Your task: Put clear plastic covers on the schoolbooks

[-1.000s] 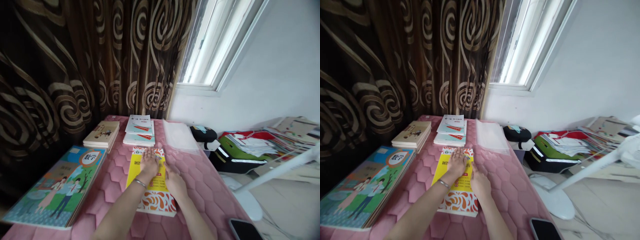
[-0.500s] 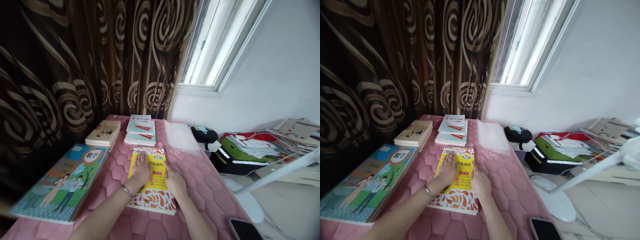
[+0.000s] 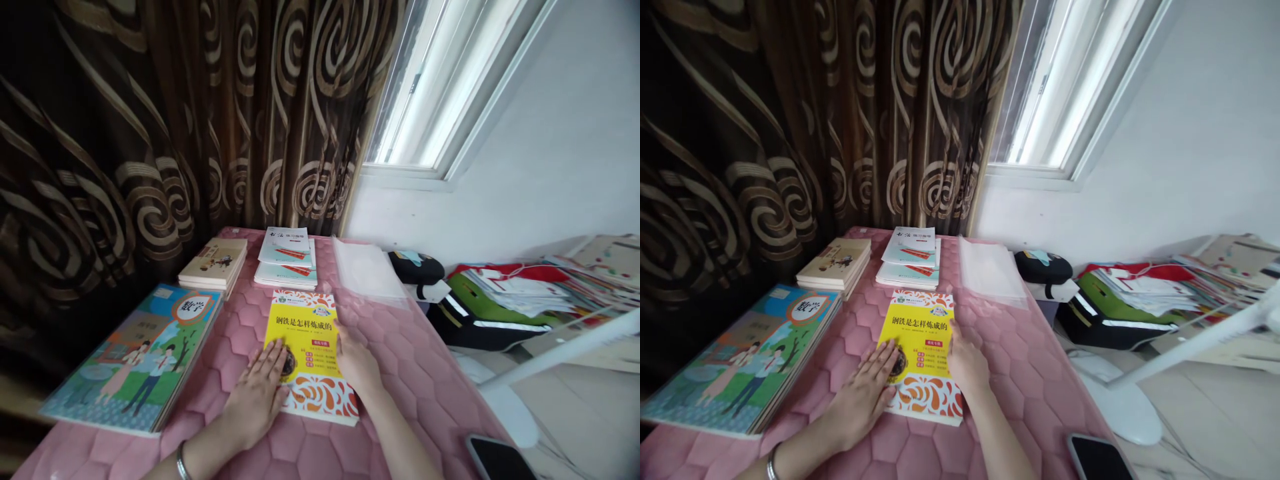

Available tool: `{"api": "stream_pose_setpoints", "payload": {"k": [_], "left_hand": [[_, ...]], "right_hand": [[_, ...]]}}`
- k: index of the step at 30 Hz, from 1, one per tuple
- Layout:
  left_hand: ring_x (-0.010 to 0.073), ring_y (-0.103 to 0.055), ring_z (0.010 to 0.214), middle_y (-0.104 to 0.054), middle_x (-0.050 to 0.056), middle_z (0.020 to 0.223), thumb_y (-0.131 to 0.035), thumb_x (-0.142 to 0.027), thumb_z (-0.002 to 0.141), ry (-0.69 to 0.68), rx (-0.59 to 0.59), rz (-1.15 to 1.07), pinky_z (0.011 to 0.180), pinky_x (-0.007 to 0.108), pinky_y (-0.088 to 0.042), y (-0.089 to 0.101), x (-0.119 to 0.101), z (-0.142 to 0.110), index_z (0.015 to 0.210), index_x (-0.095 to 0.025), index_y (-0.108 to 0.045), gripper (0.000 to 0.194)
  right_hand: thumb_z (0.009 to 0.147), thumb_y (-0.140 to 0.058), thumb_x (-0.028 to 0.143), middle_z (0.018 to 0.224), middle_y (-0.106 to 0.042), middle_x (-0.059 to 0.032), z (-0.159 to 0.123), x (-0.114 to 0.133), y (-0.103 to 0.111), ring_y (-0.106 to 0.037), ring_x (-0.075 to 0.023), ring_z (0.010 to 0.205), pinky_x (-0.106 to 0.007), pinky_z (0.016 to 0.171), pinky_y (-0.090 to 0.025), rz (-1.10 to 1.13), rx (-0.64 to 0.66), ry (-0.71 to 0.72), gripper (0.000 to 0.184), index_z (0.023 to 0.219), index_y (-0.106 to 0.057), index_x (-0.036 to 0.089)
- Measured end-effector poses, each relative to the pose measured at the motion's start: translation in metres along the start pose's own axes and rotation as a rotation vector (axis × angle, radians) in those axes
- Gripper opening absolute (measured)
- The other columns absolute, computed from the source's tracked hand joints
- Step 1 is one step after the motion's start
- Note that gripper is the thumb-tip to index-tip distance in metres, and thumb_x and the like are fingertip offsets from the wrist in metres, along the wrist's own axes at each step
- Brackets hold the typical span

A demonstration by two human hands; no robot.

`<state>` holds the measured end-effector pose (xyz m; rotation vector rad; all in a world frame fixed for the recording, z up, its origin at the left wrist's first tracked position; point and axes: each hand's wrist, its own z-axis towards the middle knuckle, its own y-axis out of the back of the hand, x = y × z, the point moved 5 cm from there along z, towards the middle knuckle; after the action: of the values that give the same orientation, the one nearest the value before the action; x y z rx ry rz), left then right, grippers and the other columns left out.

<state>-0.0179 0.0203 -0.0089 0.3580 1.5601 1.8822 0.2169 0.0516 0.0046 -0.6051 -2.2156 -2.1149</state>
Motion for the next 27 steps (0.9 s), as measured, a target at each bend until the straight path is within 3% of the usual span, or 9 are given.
{"api": "stream_pose_setpoints", "payload": {"k": [5, 7, 10, 12, 14, 19, 22, 27], "left_hand": [[0.0213, -0.024, 0.145, -0.025, 0.007, 0.158, -0.033, -0.037, 0.1, -0.02, -0.049, -0.027, 0.115, 0.042, -0.033, -0.004, 0.001, -0.002, 0.154, -0.025, -0.004, 0.062], [0.0219, -0.025, 0.145, -0.025, 0.008, 0.158, -0.034, -0.037, 0.1, -0.036, -0.068, -0.022, 0.115, 0.042, -0.033, -0.004, -0.001, -0.001, 0.154, -0.025, -0.005, 0.063], [0.0222, -0.026, 0.144, -0.028, 0.009, 0.157, -0.035, -0.037, 0.099, -0.057, -0.068, -0.009, 0.116, 0.042, -0.032, -0.004, 0.0, -0.001, 0.154, -0.023, -0.007, 0.062], [0.0222, -0.027, 0.144, -0.029, 0.008, 0.157, -0.034, -0.038, 0.099, -0.054, -0.056, -0.004, 0.116, 0.042, -0.032, -0.003, 0.001, -0.001, 0.154, -0.022, -0.011, 0.061], [0.0222, -0.027, 0.144, -0.029, 0.008, 0.156, -0.034, -0.04, 0.099, -0.044, -0.053, -0.005, 0.115, 0.042, -0.033, -0.003, 0.002, -0.001, 0.153, -0.023, -0.013, 0.061], [0.0215, -0.027, 0.144, -0.03, 0.007, 0.156, -0.036, -0.04, 0.099, -0.044, -0.086, -0.029, 0.115, 0.041, -0.034, -0.004, 0.002, -0.001, 0.153, -0.024, -0.013, 0.061], [0.0217, -0.027, 0.144, -0.03, 0.007, 0.156, -0.035, -0.04, 0.099, -0.037, -0.079, -0.034, 0.115, 0.042, -0.033, -0.005, 0.002, -0.001, 0.153, -0.024, -0.013, 0.061], [0.0215, -0.027, 0.144, -0.029, 0.007, 0.157, -0.033, -0.04, 0.099, -0.043, -0.037, -0.032, 0.115, 0.042, -0.032, -0.002, 0.0, 0.0, 0.153, -0.022, -0.017, 0.059]], "right_hand": [[0.092, -0.035, 0.014, 0.135, -0.054, -0.0174, -0.018, 0.032, 0.009, -0.052, -0.0288, 0.121, -0.042, 0.099, -0.042, -0.161, -0.277, 0.17, 0.049, 0.139, -0.05, 0.017], [0.095, -0.035, 0.021, 0.147, -0.044, -0.0133, -0.032, 0.058, 0.0, -0.041, -0.0297, 0.133, -0.044, 0.107, -0.036, -0.132, -0.292, 0.321, 0.046, 0.137, -0.052, 0.018], [0.099, -0.031, 0.034, 0.155, -0.033, -0.0088, -0.053, 0.087, -0.023, -0.025, -0.0282, 0.144, -0.044, 0.114, -0.029, -0.059, -0.21, 0.548, 0.051, 0.145, -0.042, 0.016], [0.099, -0.029, 0.043, 0.155, -0.031, -0.0101, -0.06, 0.084, -0.033, -0.02, -0.0276, 0.145, -0.044, 0.117, -0.024, -0.055, -0.172, 0.559, 0.058, 0.148, -0.036, 0.013], [0.098, -0.027, 0.048, 0.155, -0.03, -0.0123, -0.062, 0.065, -0.037, -0.017, -0.0269, 0.146, -0.045, 0.118, -0.022, -0.067, -0.152, 0.482, 0.063, 0.148, -0.033, 0.01], [0.098, -0.023, 0.05, 0.156, -0.022, -0.0138, -0.065, 0.023, -0.031, -0.011, -0.0266, 0.147, -0.051, 0.119, -0.015, -0.098, -0.081, 0.37, 0.067, 0.15, -0.025, 0.007], [0.098, -0.026, 0.049, 0.156, -0.018, -0.0164, -0.057, 0.033, -0.027, -0.011, -0.0292, 0.146, -0.054, 0.119, -0.01, -0.128, -0.01, 0.401, 0.068, 0.149, -0.027, 0.004], [0.1, -0.021, 0.042, 0.158, -0.014, -0.0128, -0.005, 0.073, -0.016, -0.009, -0.0222, 0.147, -0.041, 0.12, -0.011, -0.106, 0.062, 0.591, 0.062, 0.15, -0.025, 0.005]]}}
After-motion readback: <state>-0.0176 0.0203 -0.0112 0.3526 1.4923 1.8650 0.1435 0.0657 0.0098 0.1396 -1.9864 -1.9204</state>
